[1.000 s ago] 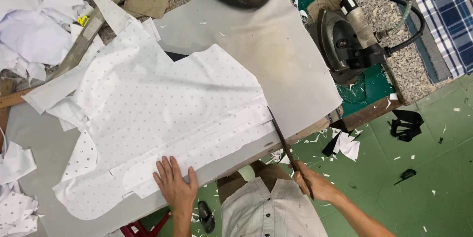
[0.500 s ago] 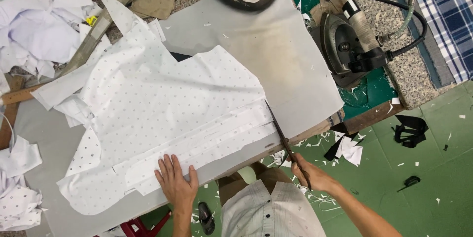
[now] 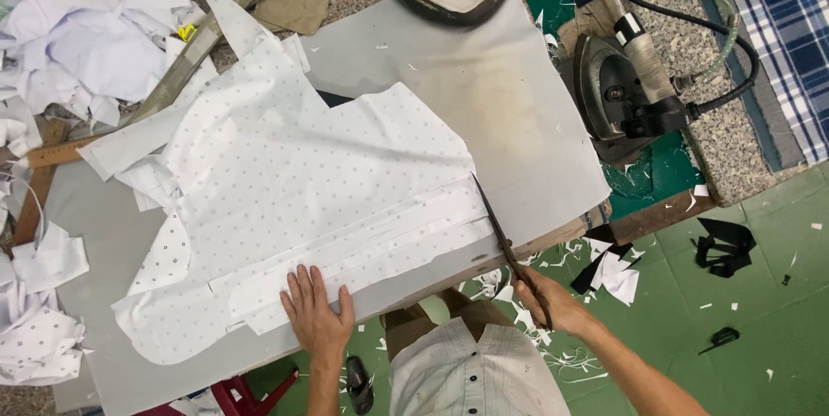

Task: The person irons a white patterned fabric, then uses shears to cut the fabric into garment pieces. They continue cutting and ironing smaller strips of fabric on the worktable.

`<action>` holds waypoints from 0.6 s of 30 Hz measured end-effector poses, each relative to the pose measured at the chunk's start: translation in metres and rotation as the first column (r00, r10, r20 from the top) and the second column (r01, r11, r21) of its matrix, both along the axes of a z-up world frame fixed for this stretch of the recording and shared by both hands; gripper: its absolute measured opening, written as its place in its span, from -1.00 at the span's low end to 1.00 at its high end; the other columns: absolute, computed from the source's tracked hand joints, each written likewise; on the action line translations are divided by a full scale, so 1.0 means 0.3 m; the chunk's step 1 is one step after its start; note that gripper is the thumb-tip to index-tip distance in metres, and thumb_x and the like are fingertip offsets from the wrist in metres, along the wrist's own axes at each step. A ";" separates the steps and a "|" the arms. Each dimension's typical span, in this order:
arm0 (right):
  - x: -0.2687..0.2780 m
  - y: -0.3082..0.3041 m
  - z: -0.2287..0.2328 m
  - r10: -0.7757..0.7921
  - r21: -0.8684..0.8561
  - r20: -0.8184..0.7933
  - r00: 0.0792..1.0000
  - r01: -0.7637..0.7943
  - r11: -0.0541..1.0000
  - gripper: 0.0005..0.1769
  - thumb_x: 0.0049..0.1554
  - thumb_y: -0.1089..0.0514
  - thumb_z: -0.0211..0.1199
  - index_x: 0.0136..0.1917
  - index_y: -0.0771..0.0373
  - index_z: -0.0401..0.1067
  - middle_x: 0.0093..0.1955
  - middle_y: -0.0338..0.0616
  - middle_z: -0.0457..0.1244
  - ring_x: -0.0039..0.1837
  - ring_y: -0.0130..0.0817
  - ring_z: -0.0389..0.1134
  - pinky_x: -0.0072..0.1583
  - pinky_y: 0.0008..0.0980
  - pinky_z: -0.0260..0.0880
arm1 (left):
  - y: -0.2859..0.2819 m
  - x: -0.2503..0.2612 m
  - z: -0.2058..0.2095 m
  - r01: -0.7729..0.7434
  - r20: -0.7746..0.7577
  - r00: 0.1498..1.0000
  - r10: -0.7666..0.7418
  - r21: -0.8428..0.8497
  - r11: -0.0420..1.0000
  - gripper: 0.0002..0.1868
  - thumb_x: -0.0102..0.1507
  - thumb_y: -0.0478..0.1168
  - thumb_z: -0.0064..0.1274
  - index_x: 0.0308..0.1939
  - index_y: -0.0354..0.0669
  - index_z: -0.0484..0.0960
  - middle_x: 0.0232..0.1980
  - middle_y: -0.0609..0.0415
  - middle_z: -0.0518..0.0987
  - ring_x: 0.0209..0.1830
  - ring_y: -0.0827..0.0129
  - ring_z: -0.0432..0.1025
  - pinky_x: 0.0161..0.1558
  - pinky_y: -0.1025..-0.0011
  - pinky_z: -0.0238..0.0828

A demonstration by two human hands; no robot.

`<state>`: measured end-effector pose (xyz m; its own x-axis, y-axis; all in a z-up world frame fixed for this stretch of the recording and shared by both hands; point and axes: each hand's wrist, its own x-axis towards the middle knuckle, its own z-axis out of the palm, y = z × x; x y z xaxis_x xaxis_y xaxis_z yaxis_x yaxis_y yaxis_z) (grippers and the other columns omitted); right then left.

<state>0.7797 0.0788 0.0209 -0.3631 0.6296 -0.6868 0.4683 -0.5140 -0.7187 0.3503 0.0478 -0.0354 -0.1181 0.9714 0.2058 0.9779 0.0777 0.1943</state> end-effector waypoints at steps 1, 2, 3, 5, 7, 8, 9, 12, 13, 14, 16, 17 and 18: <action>-0.002 0.001 0.013 0.006 0.004 0.002 1.000 -0.006 1.000 -0.34 0.11 -0.50 -0.17 -0.01 0.11 0.29 -0.36 -0.35 0.13 -0.50 -0.54 0.19 -0.51 -0.54 0.39 | -0.001 0.003 0.002 -0.006 0.002 1.000 0.006 0.004 1.000 -0.26 0.37 0.08 -0.14 0.56 -0.23 0.23 0.62 -0.18 0.19 0.65 -0.11 0.03 0.59 -0.15 -0.16; -0.007 0.005 0.026 -0.006 -0.032 0.039 0.999 0.007 0.999 -0.32 0.08 -0.50 -0.17 0.00 0.11 0.30 -0.33 -0.32 0.13 -0.47 -0.51 0.22 -0.48 -0.50 0.41 | 0.000 0.005 0.002 -0.016 0.007 1.000 0.016 -0.009 1.000 -0.26 0.36 0.09 -0.16 0.55 -0.23 0.24 0.61 -0.18 0.20 0.65 -0.10 0.03 0.60 -0.13 -0.17; -0.013 0.008 0.038 -0.016 -0.067 0.076 0.997 0.021 0.998 -0.29 0.06 -0.51 -0.17 0.02 0.12 0.31 -0.30 -0.29 0.13 -0.44 -0.48 0.25 -0.44 -0.46 0.43 | -0.001 0.004 0.003 -0.025 0.011 1.000 0.025 -0.022 0.999 -0.25 0.35 0.10 -0.17 0.54 -0.23 0.26 0.61 -0.18 0.21 0.65 -0.08 0.03 0.60 -0.10 -0.18; -0.021 -0.012 0.035 -0.084 -0.083 0.095 0.992 0.092 0.992 -0.28 0.07 -0.49 -0.14 0.05 0.15 0.34 -0.35 -0.27 0.13 -0.45 -0.43 0.24 -0.41 -0.42 0.38 | -0.010 -0.001 -0.012 -0.029 0.004 1.000 0.029 -0.010 1.000 -0.25 0.35 0.12 -0.17 0.53 -0.22 0.27 0.60 -0.16 0.22 0.65 -0.06 0.03 0.61 -0.10 -0.18; -0.020 -0.015 0.022 -0.138 -0.091 0.113 0.984 0.149 0.985 -0.28 0.07 -0.47 -0.10 0.09 0.18 0.37 -0.41 -0.25 0.14 -0.45 -0.38 0.24 -0.37 -0.37 0.34 | -0.001 0.001 -0.012 -0.046 -0.006 0.999 0.047 0.007 0.999 -0.26 0.35 0.14 -0.17 0.52 -0.21 0.29 0.60 -0.15 0.23 0.65 -0.03 0.04 0.61 -0.09 -0.17; -0.016 -0.023 0.010 -0.199 -0.073 0.122 0.972 0.209 0.975 -0.29 0.11 -0.41 -0.08 0.13 0.22 0.38 -0.43 -0.19 0.15 -0.45 -0.33 0.26 -0.36 -0.33 0.33 | 0.000 0.004 -0.005 -0.036 0.006 0.999 0.036 0.014 0.999 -0.27 0.36 0.14 -0.16 0.51 -0.20 0.30 0.59 -0.15 0.25 0.64 -0.05 0.06 0.59 -0.11 -0.15; -0.016 -0.029 -0.003 -0.259 -0.054 0.130 0.957 0.268 0.962 -0.30 0.14 -0.36 -0.07 0.17 0.27 0.39 -0.46 -0.13 0.17 -0.45 -0.28 0.27 -0.35 -0.29 0.33 | 0.002 0.002 0.002 -0.025 0.018 1.000 0.025 0.022 0.999 -0.28 0.36 0.13 -0.15 0.50 -0.20 0.32 0.57 -0.15 0.27 0.62 -0.07 0.08 0.58 -0.13 -0.13; -0.016 -0.032 -0.046 -0.376 -0.025 0.123 0.918 0.382 0.924 -0.23 0.17 -0.33 -0.09 0.26 0.37 0.38 -0.46 -0.11 0.10 -0.49 -0.24 0.20 -0.44 -0.25 0.28 | 0.004 0.006 0.038 -0.034 0.019 0.999 0.036 -0.111 0.993 -0.22 0.39 0.23 -0.31 0.54 -0.20 0.21 0.62 -0.13 0.15 0.66 0.00 -0.05 0.60 -0.07 -0.25; -0.041 -0.026 -0.032 -0.339 -0.021 0.120 0.933 0.344 0.939 -0.23 0.17 -0.33 -0.09 0.26 0.37 0.38 -0.46 -0.11 0.10 -0.49 -0.24 0.20 -0.44 -0.25 0.28 | 0.011 0.005 0.036 -0.074 0.017 0.997 0.076 -0.106 0.992 -0.22 0.39 0.23 -0.31 0.54 -0.20 0.21 0.62 -0.13 0.15 0.66 0.00 -0.05 0.60 -0.07 -0.25; -0.062 -0.019 -0.014 -0.365 0.035 0.057 0.929 0.364 0.931 -0.35 0.22 -0.31 -0.09 0.11 0.35 0.35 -0.50 -0.11 0.11 -0.50 -0.27 0.16 -0.44 -0.26 0.22 | 0.010 0.004 0.035 -0.063 -0.004 0.998 0.063 -0.135 0.989 -0.21 0.40 0.27 -0.39 0.55 -0.16 0.16 0.65 -0.09 0.08 0.68 0.06 -0.11 0.61 -0.02 -0.29; -0.123 0.002 0.023 -0.351 0.088 -0.014 0.936 0.351 0.932 -0.41 0.27 -0.29 -0.09 -0.03 0.32 0.32 -0.54 -0.10 0.12 -0.50 -0.31 0.12 -0.44 -0.27 0.17 | 0.011 -0.002 0.018 -0.090 -0.025 0.996 0.087 -0.162 0.983 -0.20 0.41 0.31 -0.47 0.57 -0.12 0.10 0.67 -0.05 0.01 0.70 0.12 -0.17 0.63 0.03 -0.34; -0.158 0.015 0.041 -0.343 0.099 0.015 0.939 0.340 0.935 -0.40 0.27 -0.27 -0.10 0.07 0.35 0.34 -0.52 -0.11 0.11 -0.48 -0.30 0.11 -0.40 -0.26 0.19 | 0.013 -0.003 0.001 -0.086 -0.094 0.993 0.070 -0.180 0.980 -0.20 0.43 0.34 -0.57 0.57 -0.09 0.02 0.69 -0.02 -0.09 0.71 0.15 -0.26 0.63 0.05 -0.44; -0.198 0.011 0.058 -0.341 0.107 0.045 0.939 0.335 0.936 -0.37 0.27 -0.26 -0.10 0.18 0.37 0.36 -0.50 -0.11 0.11 -0.45 -0.29 0.11 -0.37 -0.26 0.22 | 0.011 -0.010 -0.018 -0.076 -0.161 0.986 0.043 -0.205 0.976 -0.20 0.45 0.37 -0.67 0.58 -0.05 -0.06 0.70 0.01 -0.19 0.71 0.17 -0.35 0.63 0.06 -0.55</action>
